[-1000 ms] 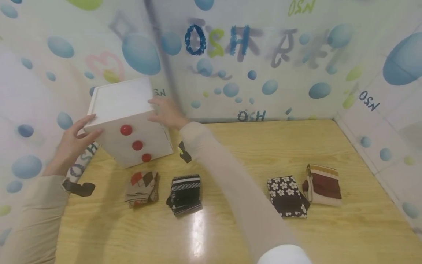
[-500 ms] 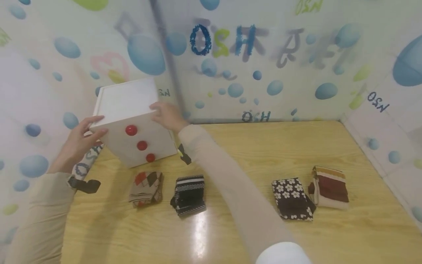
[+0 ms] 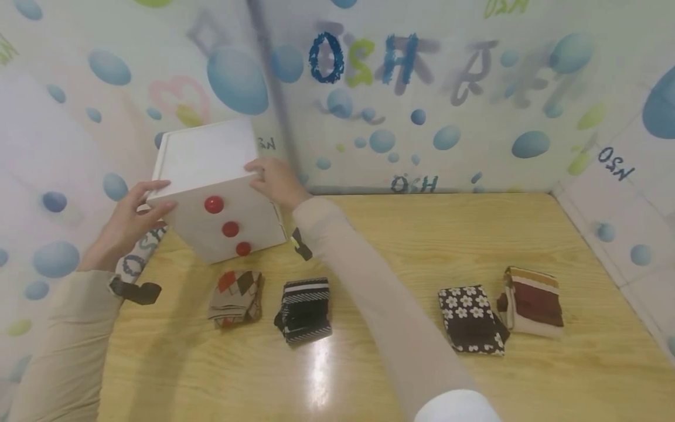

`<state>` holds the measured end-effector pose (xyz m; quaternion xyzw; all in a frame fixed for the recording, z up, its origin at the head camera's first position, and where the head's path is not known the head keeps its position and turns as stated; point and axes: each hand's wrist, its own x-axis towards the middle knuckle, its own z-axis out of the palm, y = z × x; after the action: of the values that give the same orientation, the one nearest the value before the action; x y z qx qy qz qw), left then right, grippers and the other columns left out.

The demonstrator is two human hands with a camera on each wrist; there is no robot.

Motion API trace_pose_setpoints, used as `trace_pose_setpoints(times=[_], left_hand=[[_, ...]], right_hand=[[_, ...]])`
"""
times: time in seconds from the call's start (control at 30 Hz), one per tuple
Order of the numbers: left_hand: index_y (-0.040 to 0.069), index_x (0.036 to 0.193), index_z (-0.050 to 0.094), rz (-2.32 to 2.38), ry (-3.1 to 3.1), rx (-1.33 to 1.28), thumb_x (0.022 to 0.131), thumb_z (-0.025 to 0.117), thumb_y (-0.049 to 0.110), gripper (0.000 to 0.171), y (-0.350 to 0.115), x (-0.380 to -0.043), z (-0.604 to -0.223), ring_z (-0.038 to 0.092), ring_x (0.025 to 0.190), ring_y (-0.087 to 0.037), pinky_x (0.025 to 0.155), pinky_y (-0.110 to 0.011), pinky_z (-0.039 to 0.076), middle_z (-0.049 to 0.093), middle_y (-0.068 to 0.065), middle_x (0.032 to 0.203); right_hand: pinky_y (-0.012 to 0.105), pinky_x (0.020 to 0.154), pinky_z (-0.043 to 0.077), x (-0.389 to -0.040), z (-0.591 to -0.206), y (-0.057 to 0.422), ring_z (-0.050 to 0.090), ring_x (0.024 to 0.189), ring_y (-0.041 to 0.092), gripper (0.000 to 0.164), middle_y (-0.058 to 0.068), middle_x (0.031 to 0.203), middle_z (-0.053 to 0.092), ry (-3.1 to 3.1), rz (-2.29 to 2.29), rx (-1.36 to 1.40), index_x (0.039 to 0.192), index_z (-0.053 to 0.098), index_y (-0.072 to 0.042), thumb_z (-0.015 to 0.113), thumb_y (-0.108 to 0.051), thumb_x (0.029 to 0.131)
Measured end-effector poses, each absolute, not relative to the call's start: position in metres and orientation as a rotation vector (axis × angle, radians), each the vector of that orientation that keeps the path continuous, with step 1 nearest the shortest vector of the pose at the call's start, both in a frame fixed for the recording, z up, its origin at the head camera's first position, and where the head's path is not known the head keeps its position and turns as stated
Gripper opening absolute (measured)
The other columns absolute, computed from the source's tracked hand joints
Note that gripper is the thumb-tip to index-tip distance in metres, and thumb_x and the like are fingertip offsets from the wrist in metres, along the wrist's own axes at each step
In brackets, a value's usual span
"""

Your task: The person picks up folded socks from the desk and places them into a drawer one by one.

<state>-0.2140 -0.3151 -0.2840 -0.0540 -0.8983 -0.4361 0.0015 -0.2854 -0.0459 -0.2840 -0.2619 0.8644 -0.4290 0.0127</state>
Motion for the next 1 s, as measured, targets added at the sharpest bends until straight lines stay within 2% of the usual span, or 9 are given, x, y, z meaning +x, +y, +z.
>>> trace_pose_setpoints(times=[0.17,0.23,0.33,0.47,0.63,0.83,0.9,1.0], left_hand=[[0.012,0.138,0.022,-1.358,-2.826,-0.166,0.088,0.050,0.037,0.063,-0.312,-0.211,-0.282,0.042,0.113,-0.042,0.071,-0.017,0.048,0.024,-0.025,0.137],[0.012,0.138,0.023,-1.357,-2.821,-0.179,0.088,0.050,0.036,0.062,-0.311,-0.211,-0.282,0.042,0.112,-0.043,0.069,-0.014,0.047,0.023,-0.025,0.136],[0.012,0.138,0.024,-1.347,-2.818,-0.199,0.088,0.050,0.035,0.061,-0.309,-0.210,-0.281,0.042,0.111,-0.043,0.068,-0.013,0.047,0.025,-0.026,0.135],[0.011,0.138,0.023,-1.339,-2.827,-0.227,0.089,0.049,0.033,0.059,-0.307,-0.207,-0.280,0.042,0.111,-0.045,0.072,-0.019,0.049,0.024,-0.027,0.134],[0.009,0.138,0.022,-1.335,-2.834,-0.251,0.091,0.048,0.030,0.057,-0.303,-0.200,-0.280,0.040,0.111,-0.048,0.076,-0.027,0.050,0.021,-0.030,0.135],[0.009,0.137,0.024,-1.318,-2.834,-0.268,0.091,0.049,0.028,0.056,-0.297,-0.197,-0.282,0.045,0.108,-0.043,0.072,-0.021,0.049,0.027,-0.029,0.132],[0.008,0.137,0.025,-1.314,-2.833,-0.285,0.091,0.049,0.026,0.055,-0.294,-0.196,-0.282,0.047,0.107,-0.043,0.073,-0.026,0.050,0.029,-0.029,0.131],[0.008,0.137,0.025,-1.324,-2.838,-0.306,0.091,0.049,0.024,0.054,-0.290,-0.194,-0.283,0.048,0.106,-0.042,0.075,-0.032,0.050,0.030,-0.028,0.131]], right_hand=[[0.018,0.053,0.046,-0.282,-0.284,-0.043,0.058,0.069,0.015,0.036,0.004,0.125,0.051,2.702,-1.362,-0.823,0.121,0.054,-0.008,0.058,-0.009,0.085],[0.018,0.054,0.046,-0.280,-0.283,-0.041,0.057,0.068,0.014,0.036,0.004,0.125,0.051,2.709,-1.366,-0.826,0.120,0.054,-0.007,0.058,-0.009,0.085],[0.016,0.060,0.047,-0.277,-0.282,-0.037,0.059,0.080,0.014,0.035,0.004,0.124,0.051,2.708,-1.371,-0.823,0.120,0.054,-0.008,0.059,-0.010,0.085],[0.015,0.071,0.047,-0.274,-0.283,-0.033,0.056,0.099,0.016,0.035,0.005,0.124,0.052,2.692,-1.381,-0.829,0.119,0.055,-0.008,0.059,-0.010,0.085],[0.016,0.069,0.048,-0.269,-0.285,-0.029,0.057,0.097,0.017,0.034,0.005,0.123,0.053,2.671,-1.387,-0.869,0.119,0.055,-0.006,0.059,-0.009,0.085],[0.017,0.069,0.047,-0.260,-0.284,-0.020,0.057,0.091,0.015,0.033,0.007,0.121,0.054,2.707,-1.351,-0.905,0.118,0.055,-0.005,0.059,-0.010,0.085],[0.018,0.068,0.047,-0.258,-0.285,-0.016,0.057,0.088,0.016,0.033,0.007,0.120,0.054,2.724,-1.338,-0.914,0.118,0.055,-0.005,0.059,-0.010,0.085],[0.018,0.073,0.046,-0.255,-0.287,-0.010,0.055,0.094,0.015,0.032,0.007,0.119,0.055,2.754,-1.329,-0.929,0.117,0.056,-0.005,0.059,-0.011,0.085]])
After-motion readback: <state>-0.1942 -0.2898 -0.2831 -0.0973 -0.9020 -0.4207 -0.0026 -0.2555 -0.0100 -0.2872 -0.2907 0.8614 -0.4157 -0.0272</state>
